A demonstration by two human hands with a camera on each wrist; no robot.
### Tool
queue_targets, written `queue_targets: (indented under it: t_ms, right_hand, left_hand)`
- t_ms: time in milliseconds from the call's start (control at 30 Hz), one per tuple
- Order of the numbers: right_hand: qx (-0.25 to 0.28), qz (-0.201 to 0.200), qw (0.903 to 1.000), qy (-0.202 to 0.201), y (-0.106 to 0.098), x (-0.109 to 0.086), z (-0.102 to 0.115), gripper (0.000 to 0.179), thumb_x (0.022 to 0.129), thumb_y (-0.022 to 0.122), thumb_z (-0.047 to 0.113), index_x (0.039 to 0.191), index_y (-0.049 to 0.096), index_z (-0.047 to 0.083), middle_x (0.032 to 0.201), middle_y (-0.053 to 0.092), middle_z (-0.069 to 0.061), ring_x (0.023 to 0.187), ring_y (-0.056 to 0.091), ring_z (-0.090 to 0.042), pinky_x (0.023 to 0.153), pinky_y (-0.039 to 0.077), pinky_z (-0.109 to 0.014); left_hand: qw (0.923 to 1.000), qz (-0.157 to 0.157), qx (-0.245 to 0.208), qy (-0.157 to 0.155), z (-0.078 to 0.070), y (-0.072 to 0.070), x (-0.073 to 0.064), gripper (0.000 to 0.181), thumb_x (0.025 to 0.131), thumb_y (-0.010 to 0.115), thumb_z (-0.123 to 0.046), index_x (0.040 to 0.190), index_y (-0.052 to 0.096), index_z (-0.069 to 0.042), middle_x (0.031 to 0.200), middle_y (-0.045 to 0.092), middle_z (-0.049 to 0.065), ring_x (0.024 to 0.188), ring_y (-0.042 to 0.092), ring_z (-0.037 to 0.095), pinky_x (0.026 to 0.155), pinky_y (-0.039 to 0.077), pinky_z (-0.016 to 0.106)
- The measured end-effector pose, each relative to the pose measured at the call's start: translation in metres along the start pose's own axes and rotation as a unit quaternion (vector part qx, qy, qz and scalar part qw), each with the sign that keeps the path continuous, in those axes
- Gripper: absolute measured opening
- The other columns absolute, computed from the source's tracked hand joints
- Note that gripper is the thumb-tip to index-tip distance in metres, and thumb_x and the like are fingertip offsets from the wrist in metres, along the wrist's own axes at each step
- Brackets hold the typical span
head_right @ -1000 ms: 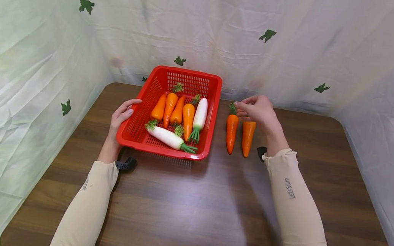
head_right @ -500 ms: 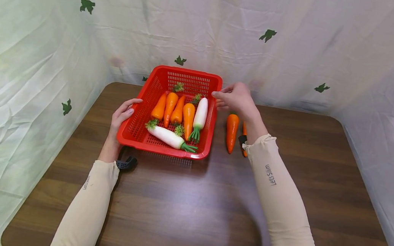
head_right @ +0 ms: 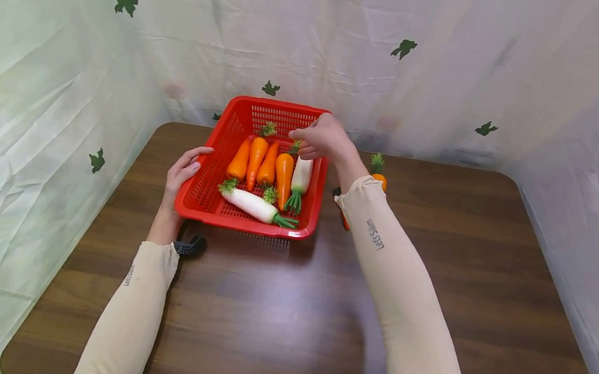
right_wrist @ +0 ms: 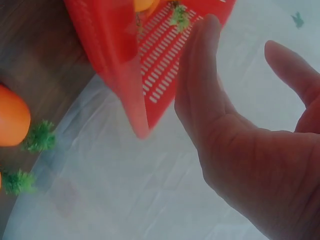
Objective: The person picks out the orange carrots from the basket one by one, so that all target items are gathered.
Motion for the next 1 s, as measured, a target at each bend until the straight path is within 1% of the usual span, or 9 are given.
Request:
queue_targets:
  t_ms: [100,233,300,367,500,633,733,867,1000]
  right_hand:
    - [-0.007,0.000,0.9999,0.007,0.006,0.007,0.004,0.027,0.101,0.072,0.026,0.106,0.069,0.000,0.120,0.070,-0.023,0.107,0.075,-0.032,0.087,0.064,-0.035]
    - [-0.010,-0.001,0.9997,0.023,0.012,0.016,0.004,0.026,0.101,0.072,0.025,0.101,0.061,0.002,0.124,0.066,-0.023,0.115,0.072,-0.035,0.094,0.062,-0.039]
    - [-0.006,0.004,0.9994,0.033,0.015,0.020,0.002,0.029,0.100,0.072,0.024,0.108,0.055,0.002,0.129,0.063,-0.024,0.117,0.071,-0.036,0.099,0.059,-0.041]
    - [-0.004,0.009,0.9989,0.046,0.018,0.024,0.000,0.036,0.101,0.072,0.024,0.119,0.050,0.001,0.133,0.060,-0.023,0.117,0.070,-0.036,0.103,0.058,-0.044]
    - [-0.002,0.010,0.9976,0.069,0.022,0.029,-0.005,0.052,0.101,0.072,0.024,0.136,0.041,0.001,0.133,0.057,-0.021,0.116,0.069,-0.036,0.103,0.058,-0.045]
    - [-0.006,0.006,0.9967,0.080,0.024,0.034,-0.006,0.054,0.100,0.072,0.024,0.138,0.040,0.002,0.131,0.056,-0.022,0.117,0.067,-0.039,0.103,0.058,-0.047]
    - [-0.021,0.017,0.9950,0.096,0.025,0.038,-0.007,0.054,0.101,0.071,0.024,0.140,0.041,0.002,0.137,0.055,-0.025,0.121,0.066,-0.041,0.103,0.058,-0.048]
    - [-0.045,0.045,0.9894,0.131,0.029,0.041,-0.010,0.063,0.102,0.069,0.027,0.150,0.039,0.001,0.148,0.054,-0.028,0.127,0.066,-0.042,0.103,0.057,-0.048]
    - [-0.060,0.056,0.9859,0.146,0.031,0.044,-0.012,0.069,0.102,0.069,0.029,0.154,0.035,0.001,0.149,0.056,-0.028,0.125,0.068,-0.040,0.101,0.058,-0.047]
  left_hand:
    - [1.0000,-0.001,-0.003,0.001,0.000,-0.001,0.000,0.041,0.105,0.049,-0.015,0.142,0.061,-0.004,0.142,0.056,0.021,0.121,0.056,0.035,0.099,0.058,0.031]
    - [1.0000,-0.003,-0.007,0.003,0.002,-0.001,0.000,0.041,0.104,0.051,-0.016,0.142,0.061,-0.005,0.142,0.057,0.019,0.121,0.057,0.034,0.098,0.059,0.031]
    - [1.0000,-0.003,-0.009,0.003,0.004,-0.001,0.000,0.041,0.104,0.051,-0.016,0.142,0.062,-0.005,0.142,0.057,0.020,0.121,0.057,0.034,0.098,0.059,0.031]
    - [1.0000,0.000,-0.009,0.003,0.006,0.000,0.000,0.040,0.104,0.051,-0.016,0.142,0.062,-0.005,0.142,0.057,0.021,0.120,0.057,0.035,0.097,0.059,0.031]
    - [0.9999,0.007,-0.009,-0.001,0.007,0.003,-0.002,0.041,0.105,0.051,-0.016,0.143,0.061,-0.005,0.143,0.056,0.022,0.120,0.057,0.035,0.098,0.059,0.031]
    - [1.0000,0.004,-0.005,0.001,0.009,0.005,-0.003,0.041,0.104,0.052,-0.018,0.142,0.062,-0.006,0.142,0.059,0.018,0.119,0.057,0.032,0.097,0.058,0.030]
    - [1.0000,0.000,-0.008,0.006,0.011,0.008,-0.003,0.040,0.104,0.052,-0.017,0.141,0.062,-0.005,0.141,0.060,0.016,0.119,0.057,0.032,0.097,0.058,0.030]
    - [0.9999,0.001,-0.013,0.008,0.013,0.011,-0.003,0.041,0.104,0.051,-0.016,0.141,0.061,-0.002,0.141,0.058,0.020,0.119,0.056,0.034,0.097,0.058,0.030]
    - [0.9999,0.003,-0.008,0.007,0.014,0.013,-0.002,0.042,0.104,0.052,-0.017,0.142,0.060,-0.002,0.142,0.057,0.021,0.121,0.056,0.034,0.098,0.058,0.031]
Point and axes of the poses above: each hand's wrist, its own x-axis towards the middle knuckle, its own y-axis out of the palm, z = x × y, the point moved 4 cm from there along x, towards the middle knuckle
